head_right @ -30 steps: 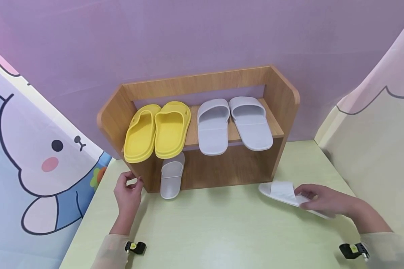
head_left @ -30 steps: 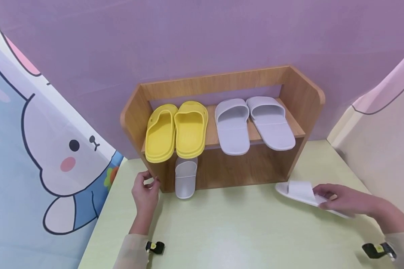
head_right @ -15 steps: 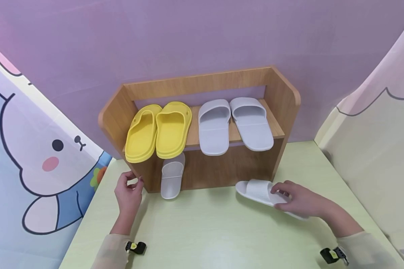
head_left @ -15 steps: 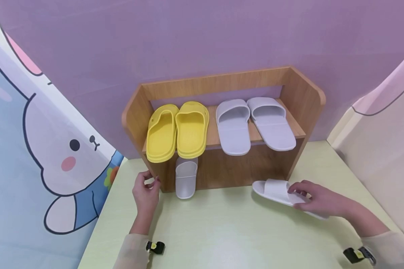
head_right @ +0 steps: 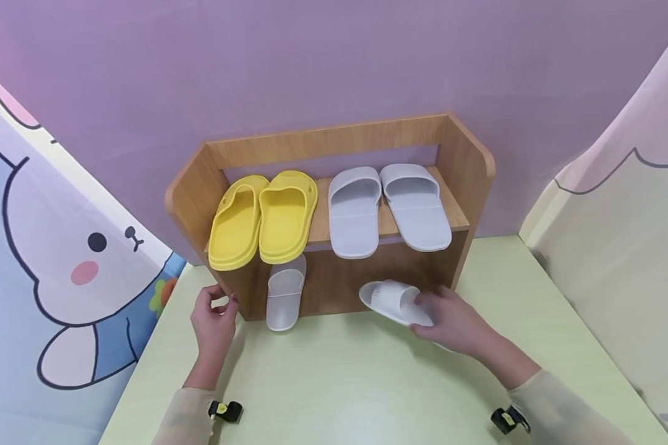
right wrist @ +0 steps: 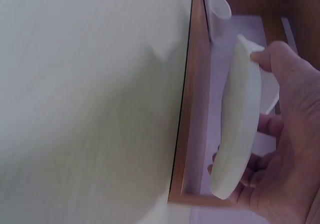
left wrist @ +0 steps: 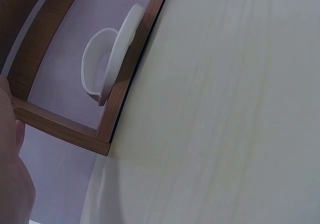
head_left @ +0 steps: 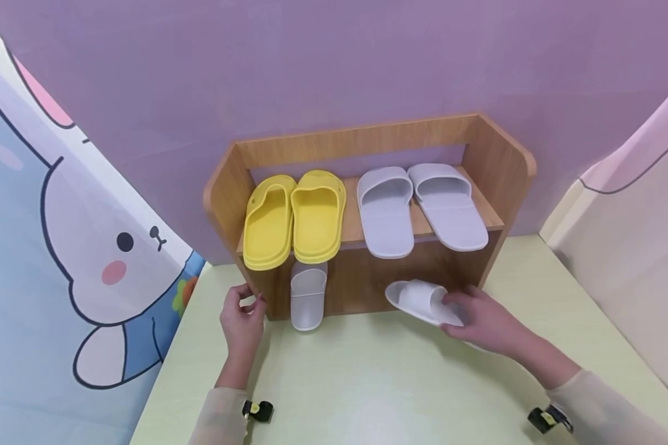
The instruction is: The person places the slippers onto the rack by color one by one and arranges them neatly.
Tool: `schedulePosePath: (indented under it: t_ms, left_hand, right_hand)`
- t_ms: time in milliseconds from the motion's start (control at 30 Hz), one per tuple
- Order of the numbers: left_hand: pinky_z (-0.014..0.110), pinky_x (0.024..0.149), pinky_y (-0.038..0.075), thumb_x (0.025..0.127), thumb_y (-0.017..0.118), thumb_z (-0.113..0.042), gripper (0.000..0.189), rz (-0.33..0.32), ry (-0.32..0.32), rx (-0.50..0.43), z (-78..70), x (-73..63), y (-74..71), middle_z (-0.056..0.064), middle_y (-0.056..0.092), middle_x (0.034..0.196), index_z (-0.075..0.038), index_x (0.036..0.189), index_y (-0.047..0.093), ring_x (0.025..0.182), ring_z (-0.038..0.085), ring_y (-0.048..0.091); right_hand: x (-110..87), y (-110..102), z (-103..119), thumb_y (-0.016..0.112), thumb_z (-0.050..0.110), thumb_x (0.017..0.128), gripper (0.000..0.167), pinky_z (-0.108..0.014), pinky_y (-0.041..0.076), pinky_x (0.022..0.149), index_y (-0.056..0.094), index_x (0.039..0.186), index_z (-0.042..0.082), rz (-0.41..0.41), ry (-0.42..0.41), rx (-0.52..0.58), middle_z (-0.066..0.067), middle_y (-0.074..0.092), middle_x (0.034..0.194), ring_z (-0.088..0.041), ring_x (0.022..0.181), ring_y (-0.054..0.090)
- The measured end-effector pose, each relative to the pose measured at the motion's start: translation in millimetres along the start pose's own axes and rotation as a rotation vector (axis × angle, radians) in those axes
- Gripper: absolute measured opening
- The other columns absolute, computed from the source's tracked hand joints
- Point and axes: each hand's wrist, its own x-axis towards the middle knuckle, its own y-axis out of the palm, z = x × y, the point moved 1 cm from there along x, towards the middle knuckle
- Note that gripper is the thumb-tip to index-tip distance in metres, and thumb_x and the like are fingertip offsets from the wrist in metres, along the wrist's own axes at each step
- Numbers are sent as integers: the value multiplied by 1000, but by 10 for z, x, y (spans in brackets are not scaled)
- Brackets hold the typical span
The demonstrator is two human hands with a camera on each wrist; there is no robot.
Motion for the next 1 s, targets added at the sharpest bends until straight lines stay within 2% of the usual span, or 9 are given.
schedulePosePath:
  t_ms: [200, 400, 633, 767, 867, 1000]
  left_hand:
    - [13, 79, 60, 95, 80, 7, 28, 1, 6, 1, 5, -6, 23, 12, 73, 113, 0, 118, 66, 107, 28, 71]
    - [13, 78, 60, 94, 80, 8, 27, -14, 0, 0, -2, -12, 15, 12, 74, 111, 1, 116, 67, 105, 16, 70]
    - [13, 78, 61, 93, 79, 10, 27, -6, 8, -22, 16, -16, 29, 12, 74, 111, 2, 115, 67, 105, 10, 69]
    - [13, 78, 61, 92, 79, 11, 27, -13, 1, -31, 13, -16, 29, 12, 74, 111, 2, 115, 67, 104, 7, 69]
    - [14, 78, 61, 93, 79, 11, 27, -18, -7, -21, -1, -12, 27, 12, 74, 111, 2, 115, 67, 104, 8, 69]
    - [16, 78, 62, 93, 78, 10, 27, -17, -3, -10, -6, -11, 32, 14, 73, 111, 2, 116, 67, 105, 9, 68]
  right_hand:
    - [223, 150, 134, 91, 38, 84, 41, -47, 55, 75, 76, 109, 9, -61, -12, -46, -8, 72, 100, -28, 92, 63]
    - [468, 347, 226, 86, 41, 87, 40, -49, 54, 68, 70, 105, 10, -55, 67, -89, -2, 64, 82, -33, 88, 62]
    - [688, 663, 327, 89, 41, 81, 51, -48, 54, 60, 70, 110, 5, -134, 157, -126, -17, 66, 95, -41, 92, 63]
    - [777, 811, 452, 91, 44, 81, 63, -59, 58, 66, 68, 119, -1, -175, 203, -142, -29, 64, 105, -50, 97, 64]
    - [840, 896, 546, 89, 47, 83, 70, -63, 59, 71, 66, 127, -2, -180, 235, -146, -33, 61, 116, -52, 103, 63]
    - [962, 1000, 618, 84, 51, 86, 68, -62, 60, 69, 66, 127, -1, -153, 263, -170, -32, 60, 118, -51, 104, 63]
